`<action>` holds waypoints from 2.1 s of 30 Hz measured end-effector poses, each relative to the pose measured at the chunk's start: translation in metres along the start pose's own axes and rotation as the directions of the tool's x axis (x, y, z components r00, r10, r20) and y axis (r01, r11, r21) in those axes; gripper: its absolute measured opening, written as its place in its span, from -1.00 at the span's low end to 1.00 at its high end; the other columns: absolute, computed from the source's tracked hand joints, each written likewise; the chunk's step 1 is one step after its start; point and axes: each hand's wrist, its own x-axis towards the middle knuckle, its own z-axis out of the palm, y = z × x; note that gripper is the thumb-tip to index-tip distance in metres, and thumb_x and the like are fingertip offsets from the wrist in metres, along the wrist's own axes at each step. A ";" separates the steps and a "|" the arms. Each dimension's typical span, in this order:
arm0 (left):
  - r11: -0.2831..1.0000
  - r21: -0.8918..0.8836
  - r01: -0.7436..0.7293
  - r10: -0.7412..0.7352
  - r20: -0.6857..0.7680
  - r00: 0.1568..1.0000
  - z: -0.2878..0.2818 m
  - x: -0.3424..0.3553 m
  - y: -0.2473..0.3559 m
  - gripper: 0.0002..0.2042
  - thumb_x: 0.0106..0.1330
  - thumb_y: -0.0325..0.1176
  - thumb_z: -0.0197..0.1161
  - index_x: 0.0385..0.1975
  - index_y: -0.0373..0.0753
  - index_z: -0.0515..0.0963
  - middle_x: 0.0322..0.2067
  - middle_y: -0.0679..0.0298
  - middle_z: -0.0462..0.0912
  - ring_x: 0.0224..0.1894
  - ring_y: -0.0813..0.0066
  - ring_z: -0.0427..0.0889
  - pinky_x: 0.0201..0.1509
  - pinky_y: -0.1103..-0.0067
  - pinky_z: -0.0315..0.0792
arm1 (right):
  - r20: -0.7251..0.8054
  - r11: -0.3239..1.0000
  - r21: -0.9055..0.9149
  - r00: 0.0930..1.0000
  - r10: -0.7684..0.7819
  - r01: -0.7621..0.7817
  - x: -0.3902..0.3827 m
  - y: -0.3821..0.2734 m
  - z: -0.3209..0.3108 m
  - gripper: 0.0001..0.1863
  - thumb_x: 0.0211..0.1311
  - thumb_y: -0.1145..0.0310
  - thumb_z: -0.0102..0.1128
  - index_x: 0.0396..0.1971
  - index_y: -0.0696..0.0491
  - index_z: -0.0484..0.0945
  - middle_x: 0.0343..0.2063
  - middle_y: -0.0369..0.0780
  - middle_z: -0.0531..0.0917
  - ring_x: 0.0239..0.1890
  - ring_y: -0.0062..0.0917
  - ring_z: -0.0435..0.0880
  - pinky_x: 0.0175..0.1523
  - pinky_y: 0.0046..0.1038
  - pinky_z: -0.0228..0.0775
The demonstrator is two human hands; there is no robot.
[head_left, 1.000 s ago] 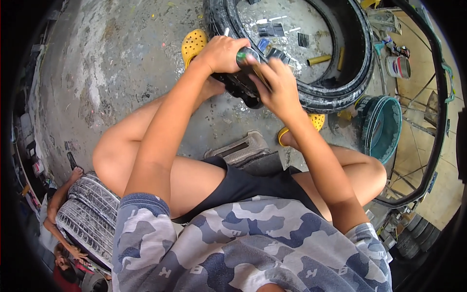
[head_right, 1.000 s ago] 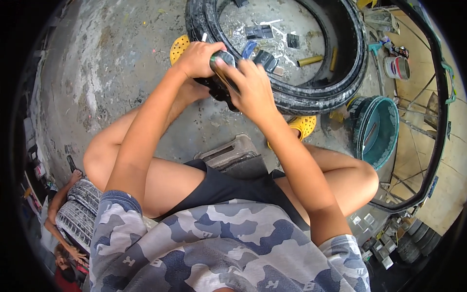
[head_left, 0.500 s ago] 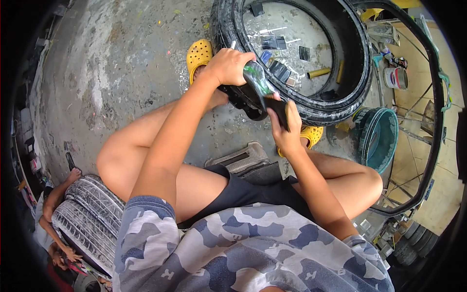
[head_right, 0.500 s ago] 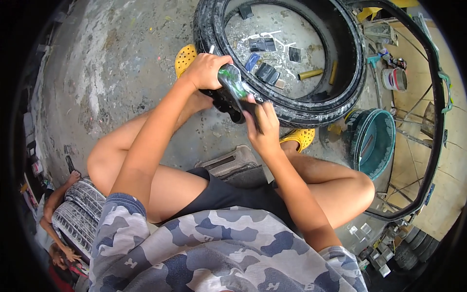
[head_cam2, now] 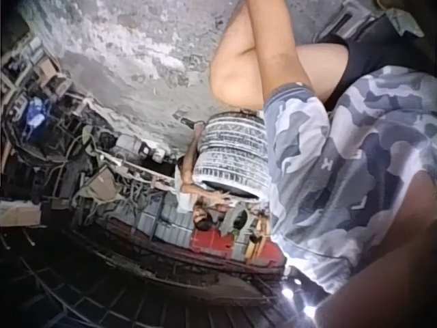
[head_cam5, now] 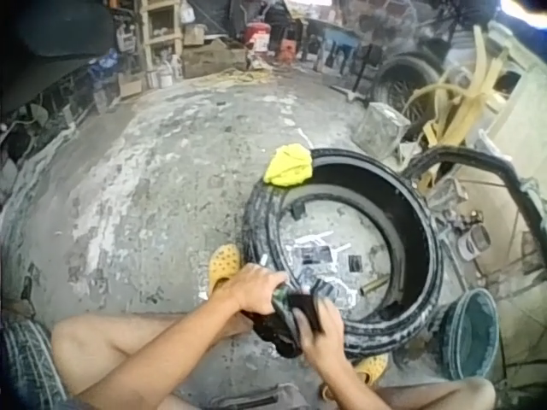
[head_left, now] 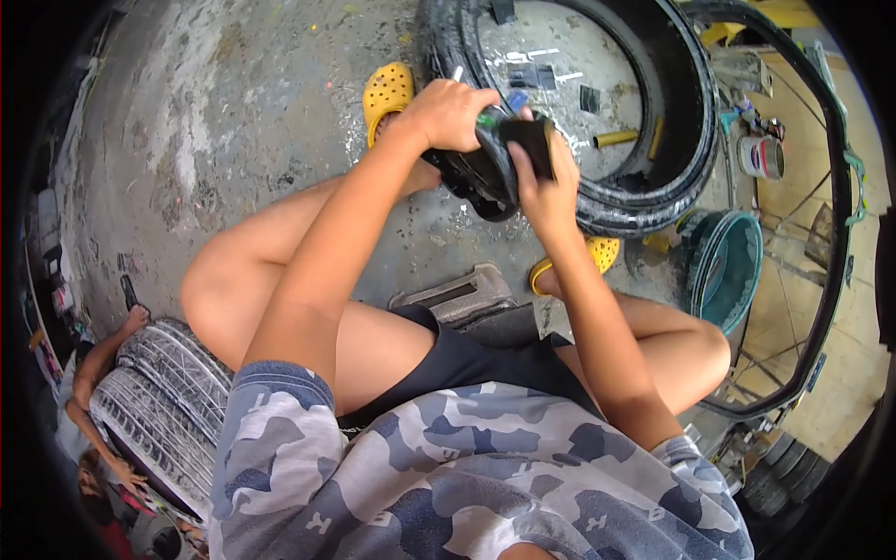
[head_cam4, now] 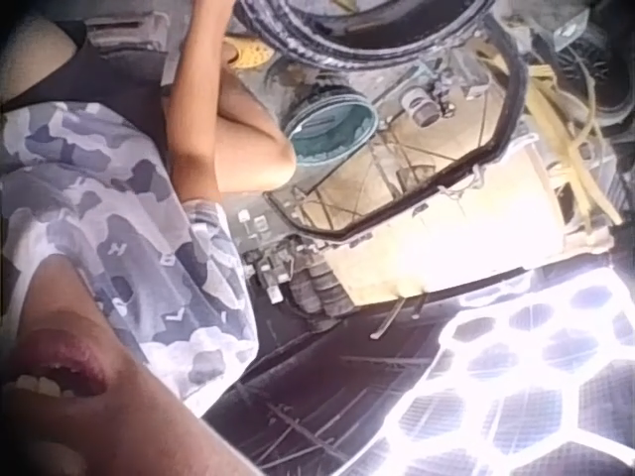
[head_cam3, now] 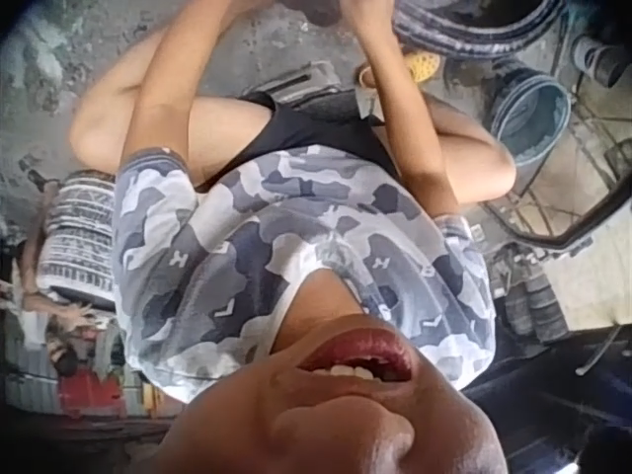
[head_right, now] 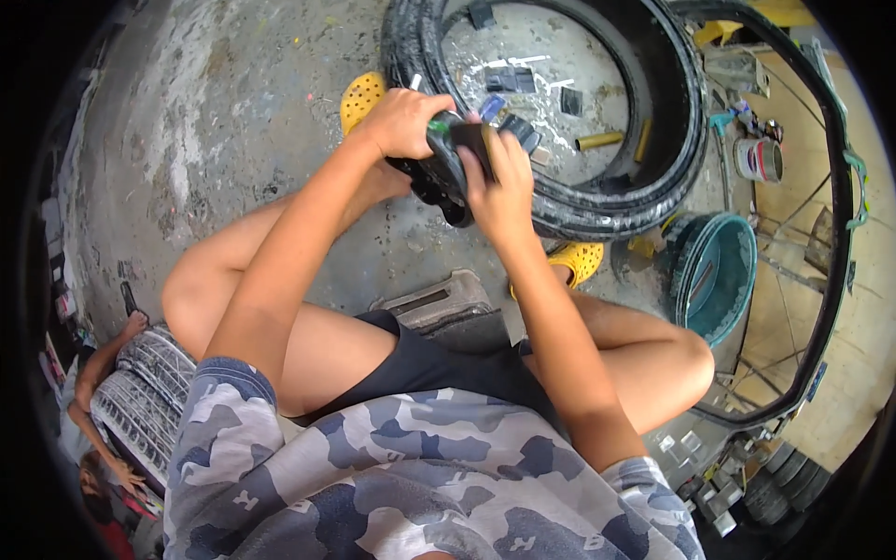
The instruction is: Sanding the inner surface of a tire to prepare it for a patch.
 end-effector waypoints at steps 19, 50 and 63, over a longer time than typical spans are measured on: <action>1.000 0.000 0.010 -0.010 -0.019 1.000 -0.001 -0.002 0.001 -0.57 -0.22 -0.22 0.32 -0.23 -0.12 0.60 -0.47 0.05 0.68 -0.35 0.02 0.68 -0.24 0.25 0.56 | 0.018 0.994 -0.036 0.995 0.101 -0.100 0.006 0.003 0.000 -0.71 0.27 0.47 0.22 -0.05 0.25 0.55 -0.21 -0.01 0.69 -0.28 -0.25 0.67 -0.12 -0.34 0.46; 1.000 0.005 0.015 -0.015 -0.007 1.000 0.000 -0.002 0.000 -0.56 -0.26 -0.25 0.33 -0.24 -0.16 0.59 -0.47 0.03 0.68 -0.35 0.01 0.67 -0.25 0.27 0.55 | 0.241 0.976 -0.059 0.946 0.218 -0.210 0.042 0.002 -0.004 -0.78 0.21 0.39 0.26 -0.22 0.21 0.55 -0.29 0.06 0.63 -0.24 0.02 0.59 -0.11 -0.17 0.42; 1.000 -0.022 -0.003 0.003 0.012 1.000 0.007 -0.002 -0.001 -0.57 -0.24 -0.26 0.33 -0.23 -0.15 0.60 -0.49 0.05 0.68 -0.36 0.03 0.67 -0.23 0.27 0.53 | 0.057 0.990 0.013 0.988 0.142 -0.142 -0.048 -0.001 -0.014 -0.64 0.27 0.50 0.20 0.06 0.26 0.51 -0.01 0.04 0.63 -0.01 -0.17 0.65 0.13 -0.31 0.40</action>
